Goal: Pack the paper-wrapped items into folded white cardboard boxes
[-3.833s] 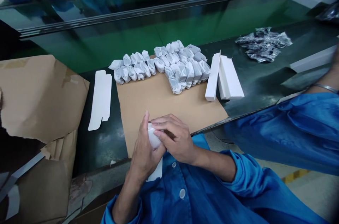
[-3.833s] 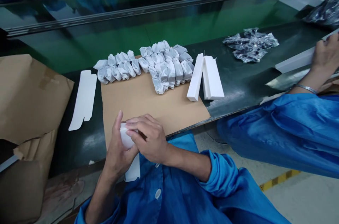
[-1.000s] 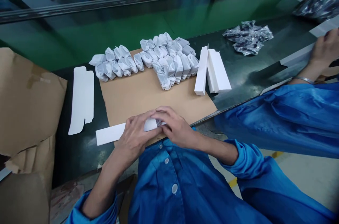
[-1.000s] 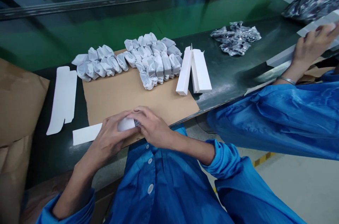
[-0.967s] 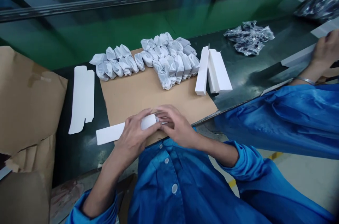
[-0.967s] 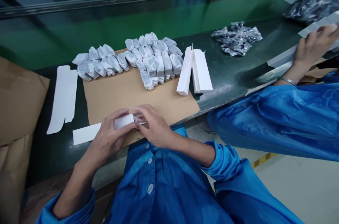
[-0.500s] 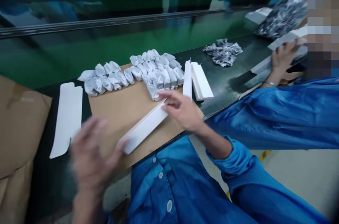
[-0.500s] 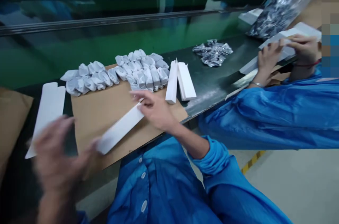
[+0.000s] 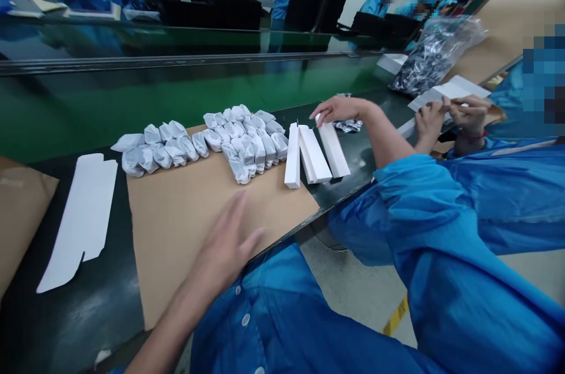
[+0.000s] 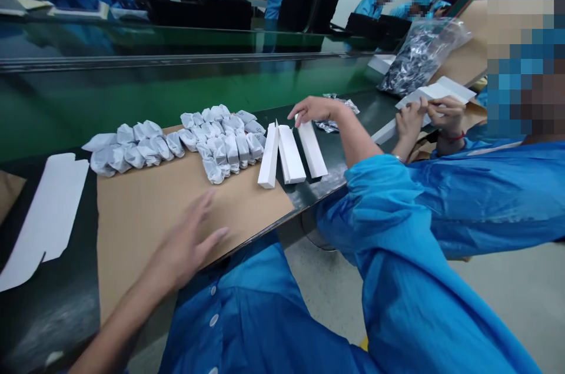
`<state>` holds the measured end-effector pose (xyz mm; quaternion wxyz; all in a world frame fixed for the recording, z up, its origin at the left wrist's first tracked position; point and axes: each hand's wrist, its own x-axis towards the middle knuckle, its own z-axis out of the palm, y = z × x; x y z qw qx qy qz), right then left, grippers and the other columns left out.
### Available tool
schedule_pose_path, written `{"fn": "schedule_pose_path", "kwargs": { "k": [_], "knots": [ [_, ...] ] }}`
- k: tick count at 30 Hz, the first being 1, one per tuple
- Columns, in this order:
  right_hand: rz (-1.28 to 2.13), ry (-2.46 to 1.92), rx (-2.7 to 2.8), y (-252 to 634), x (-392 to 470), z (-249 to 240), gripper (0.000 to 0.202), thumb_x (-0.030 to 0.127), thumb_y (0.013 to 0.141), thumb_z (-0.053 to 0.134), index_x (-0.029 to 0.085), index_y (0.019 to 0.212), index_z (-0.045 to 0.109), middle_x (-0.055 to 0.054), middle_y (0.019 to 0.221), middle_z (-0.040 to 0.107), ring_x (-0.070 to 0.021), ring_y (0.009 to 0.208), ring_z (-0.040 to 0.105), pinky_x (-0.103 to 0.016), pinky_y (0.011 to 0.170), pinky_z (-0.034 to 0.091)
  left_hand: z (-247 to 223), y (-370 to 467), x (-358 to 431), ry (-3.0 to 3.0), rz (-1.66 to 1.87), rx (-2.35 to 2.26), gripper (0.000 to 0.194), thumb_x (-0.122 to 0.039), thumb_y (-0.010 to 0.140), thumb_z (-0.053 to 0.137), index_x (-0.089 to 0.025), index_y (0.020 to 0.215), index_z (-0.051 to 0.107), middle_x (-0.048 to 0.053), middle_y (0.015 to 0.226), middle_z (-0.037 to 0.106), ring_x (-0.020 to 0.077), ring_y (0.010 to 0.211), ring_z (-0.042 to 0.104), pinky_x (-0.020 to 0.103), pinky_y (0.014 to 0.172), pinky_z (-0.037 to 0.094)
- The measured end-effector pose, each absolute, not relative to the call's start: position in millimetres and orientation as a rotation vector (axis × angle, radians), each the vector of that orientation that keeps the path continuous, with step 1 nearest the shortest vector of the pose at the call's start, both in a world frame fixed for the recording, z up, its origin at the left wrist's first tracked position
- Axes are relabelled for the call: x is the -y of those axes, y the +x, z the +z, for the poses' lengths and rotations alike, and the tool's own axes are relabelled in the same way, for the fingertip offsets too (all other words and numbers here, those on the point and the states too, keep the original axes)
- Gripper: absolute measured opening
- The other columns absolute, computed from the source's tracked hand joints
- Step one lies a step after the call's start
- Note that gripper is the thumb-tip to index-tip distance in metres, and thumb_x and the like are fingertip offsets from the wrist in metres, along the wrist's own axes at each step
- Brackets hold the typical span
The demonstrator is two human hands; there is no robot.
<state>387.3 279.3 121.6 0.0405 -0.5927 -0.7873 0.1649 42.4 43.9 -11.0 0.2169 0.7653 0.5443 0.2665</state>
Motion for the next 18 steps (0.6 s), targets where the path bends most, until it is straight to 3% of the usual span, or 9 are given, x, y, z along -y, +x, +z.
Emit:
{"fn": "schedule_pose_path", "kwargs": {
  "k": [3,5,7,9,12,15,18],
  "knots": [
    [0.137,-1.830,2.296,372,-252,96,0.036,0.004,0.082,0.057,0.012,0.113,0.074,-0.013,0.116,0.074,-0.0271,0.114,0.066,-0.043,0.103,0.048,-6,115,-78,2.172,0.553,-1.311,0.078,-0.034,0.094,0.054,-0.016,0.158,0.013,0.023,0.163,0.024,0.0346,0.151,0.026,0.054,0.116,0.038],
    [-0.034,-1.805,2.176,367,-218,73,0.045,0.011,0.089,0.052,0.007,0.133,0.062,-0.020,0.139,0.060,-0.0333,0.133,0.053,-0.051,0.112,0.039,-3,147,-96,2.190,0.507,-1.288,0.076,-0.027,0.093,0.055,-0.016,0.157,0.016,0.024,0.166,0.012,0.0374,0.152,0.022,0.054,0.115,0.038],
    [-0.138,-1.773,2.088,367,-180,43,0.051,0.023,0.095,0.052,0.007,0.144,0.051,-0.021,0.149,0.049,-0.0344,0.141,0.043,-0.052,0.115,0.035,-4,172,-107,2.221,0.482,-1.263,0.074,-0.022,0.090,0.057,-0.018,0.156,0.023,0.023,0.167,0.006,0.0391,0.151,0.024,0.053,0.114,0.040],
    [-0.196,-1.731,2.053,371,-150,10,0.048,0.032,0.098,0.048,0.014,0.142,0.054,-0.016,0.148,0.051,-0.0306,0.138,0.047,-0.047,0.112,0.041,-8,195,-113,2.263,0.453,-1.218,0.074,-0.018,0.088,0.059,-0.016,0.154,0.027,0.023,0.167,0.006,0.0397,0.150,0.025,0.051,0.114,0.040],
    [-0.245,-1.765,1.966,384,-135,-24,0.045,0.031,0.102,0.035,0.016,0.136,0.061,-0.015,0.143,0.056,-0.0284,0.130,0.054,-0.045,0.105,0.047,-14,233,-127,2.316,0.420,-1.163,0.078,-0.017,0.086,0.059,-0.011,0.155,0.023,0.025,0.166,0.006,0.0405,0.151,0.021,0.051,0.117,0.036],
    [-0.260,-1.796,1.896,407,-151,-24,0.045,0.027,0.100,0.035,0.014,0.130,0.064,-0.018,0.138,0.060,-0.0291,0.124,0.059,-0.046,0.102,0.048,-5,269,-141,2.343,0.403,-1.139,0.079,-0.019,0.086,0.061,-0.008,0.154,0.023,0.027,0.165,0.009,0.0398,0.150,0.025,0.048,0.117,0.036],
    [-0.261,-1.739,1.871,422,-167,-3,0.040,0.028,0.096,0.041,0.011,0.117,0.070,-0.022,0.123,0.069,-0.0314,0.117,0.064,-0.048,0.100,0.048,18,269,-146,2.364,0.434,-1.144,0.072,-0.023,0.085,0.065,-0.012,0.150,0.035,0.022,0.162,0.028,0.0325,0.143,0.042,0.039,0.110,0.045]
  ]
}}
